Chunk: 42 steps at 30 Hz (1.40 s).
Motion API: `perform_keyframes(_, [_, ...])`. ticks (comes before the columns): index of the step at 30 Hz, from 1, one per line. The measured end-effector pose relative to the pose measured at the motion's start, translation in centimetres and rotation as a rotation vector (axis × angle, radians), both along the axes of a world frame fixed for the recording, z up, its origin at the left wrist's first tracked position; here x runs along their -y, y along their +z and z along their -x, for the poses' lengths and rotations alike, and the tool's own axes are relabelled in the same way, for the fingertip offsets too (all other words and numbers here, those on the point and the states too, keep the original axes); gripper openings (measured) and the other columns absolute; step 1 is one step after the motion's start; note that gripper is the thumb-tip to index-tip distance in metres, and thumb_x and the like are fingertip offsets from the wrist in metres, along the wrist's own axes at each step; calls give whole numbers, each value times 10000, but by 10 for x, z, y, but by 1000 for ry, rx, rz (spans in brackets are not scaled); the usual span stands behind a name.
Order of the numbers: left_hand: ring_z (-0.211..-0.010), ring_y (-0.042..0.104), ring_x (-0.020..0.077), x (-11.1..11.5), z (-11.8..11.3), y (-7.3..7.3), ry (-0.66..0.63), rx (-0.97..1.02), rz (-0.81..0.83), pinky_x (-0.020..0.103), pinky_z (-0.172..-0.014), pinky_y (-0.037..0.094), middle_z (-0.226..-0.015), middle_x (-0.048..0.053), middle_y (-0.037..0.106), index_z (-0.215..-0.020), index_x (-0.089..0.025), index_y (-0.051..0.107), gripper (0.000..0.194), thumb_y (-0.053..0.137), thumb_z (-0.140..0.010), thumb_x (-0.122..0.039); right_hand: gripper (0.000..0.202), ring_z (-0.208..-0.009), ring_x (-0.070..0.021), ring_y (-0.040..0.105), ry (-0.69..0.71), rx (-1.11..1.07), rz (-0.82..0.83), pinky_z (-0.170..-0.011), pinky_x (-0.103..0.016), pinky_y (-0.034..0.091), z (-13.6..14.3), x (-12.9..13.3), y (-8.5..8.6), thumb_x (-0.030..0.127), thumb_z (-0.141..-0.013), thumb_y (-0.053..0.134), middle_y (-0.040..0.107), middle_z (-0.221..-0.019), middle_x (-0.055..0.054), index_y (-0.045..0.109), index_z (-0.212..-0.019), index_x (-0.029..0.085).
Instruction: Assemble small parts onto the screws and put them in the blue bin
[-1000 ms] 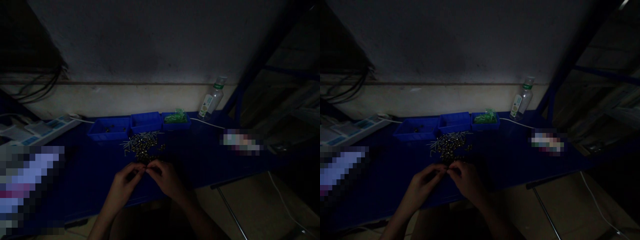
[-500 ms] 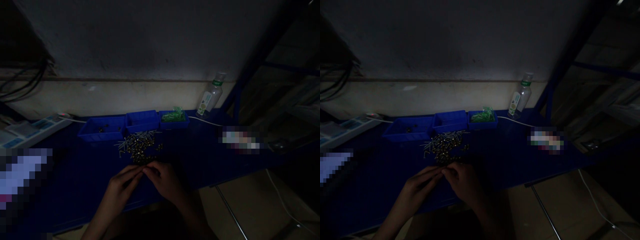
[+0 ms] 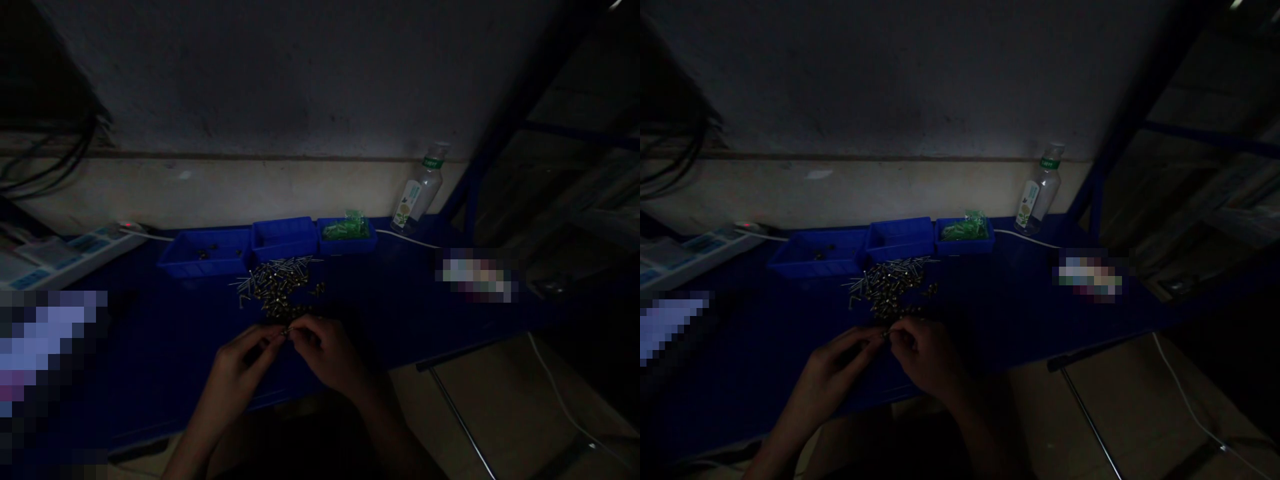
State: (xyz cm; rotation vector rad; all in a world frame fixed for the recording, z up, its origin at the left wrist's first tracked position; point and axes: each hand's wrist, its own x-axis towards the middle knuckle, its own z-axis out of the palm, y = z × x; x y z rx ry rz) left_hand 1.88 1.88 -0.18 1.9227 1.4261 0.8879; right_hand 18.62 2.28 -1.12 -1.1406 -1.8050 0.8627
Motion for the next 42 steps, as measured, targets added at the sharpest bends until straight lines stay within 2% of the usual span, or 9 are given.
perform_keyframes(5, [-762,635,167,0,-1,1,8,17,0,255,-712,492,-879,33,689,-926,-172,650,255,547,-793,-363,181,-707,-97,573,4,3,0,-622,-179,391,0,2,1,287,-881,463,628,-776,-2,609,-877,180])
perform_keyframes(9, [-762,637,177,0,0,1,4,32,2,274,-726,495,-885,38,691,-921,-174,646,259,555,-780,-372,201,-681,-94,566,1,56,-21,-621,-184,384,0,1,1,245,-895,430,619,-738,5,602,-812,183])
perform_keyframes(15, [-807,637,185,1,-1,1,21,65,10,275,-740,497,-917,47,690,-983,-180,638,293,548,-788,-379,168,-716,-102,584,46,39,4,-655,-191,405,0,0,-1,240,-891,442,639,-792,-2,599,-872,182])
perform_keyframes(26, [-756,630,166,0,-2,3,9,81,23,248,-699,492,-847,30,686,-904,-173,636,247,576,-773,-374,160,-772,-111,604,37,1,-39,-707,-198,417,1,-1,-5,224,-887,459,657,-828,-13,611,-891,179])
perform_keyframes(31, [-741,620,160,1,-3,4,51,118,27,239,-668,495,-828,27,663,-860,-168,598,223,589,-752,-363,138,-793,-124,610,-64,-23,-31,-725,-211,423,4,-3,-6,252,-854,515,667,-852,-18,632,-884,187])
perform_keyframes(34, [-757,619,164,1,-4,3,48,117,25,246,-680,498,-825,32,659,-837,-168,581,214,577,-760,-368,160,-742,-117,604,-109,-39,-25,-674,-201,420,3,-3,-7,280,-852,515,663,-805,-15,636,-864,177])
perform_keyframes(39, [-732,621,164,0,-5,0,-24,34,0,263,-701,498,-804,25,675,-849,-181,610,224,564,-770,-385,240,-622,-92,566,-5,-1,2,-561,-181,378,1,-1,-5,364,-857,496,637,-705,10,640,-814,177])
perform_keyframes(42, [-715,618,163,0,-4,-1,-56,16,-23,261,-696,498,-797,25,682,-856,-180,634,232,582,-756,-383,255,-614,-87,558,-9,7,3,-550,-180,364,0,0,-4,377,-849,506,632,-702,7,639,-787,169])
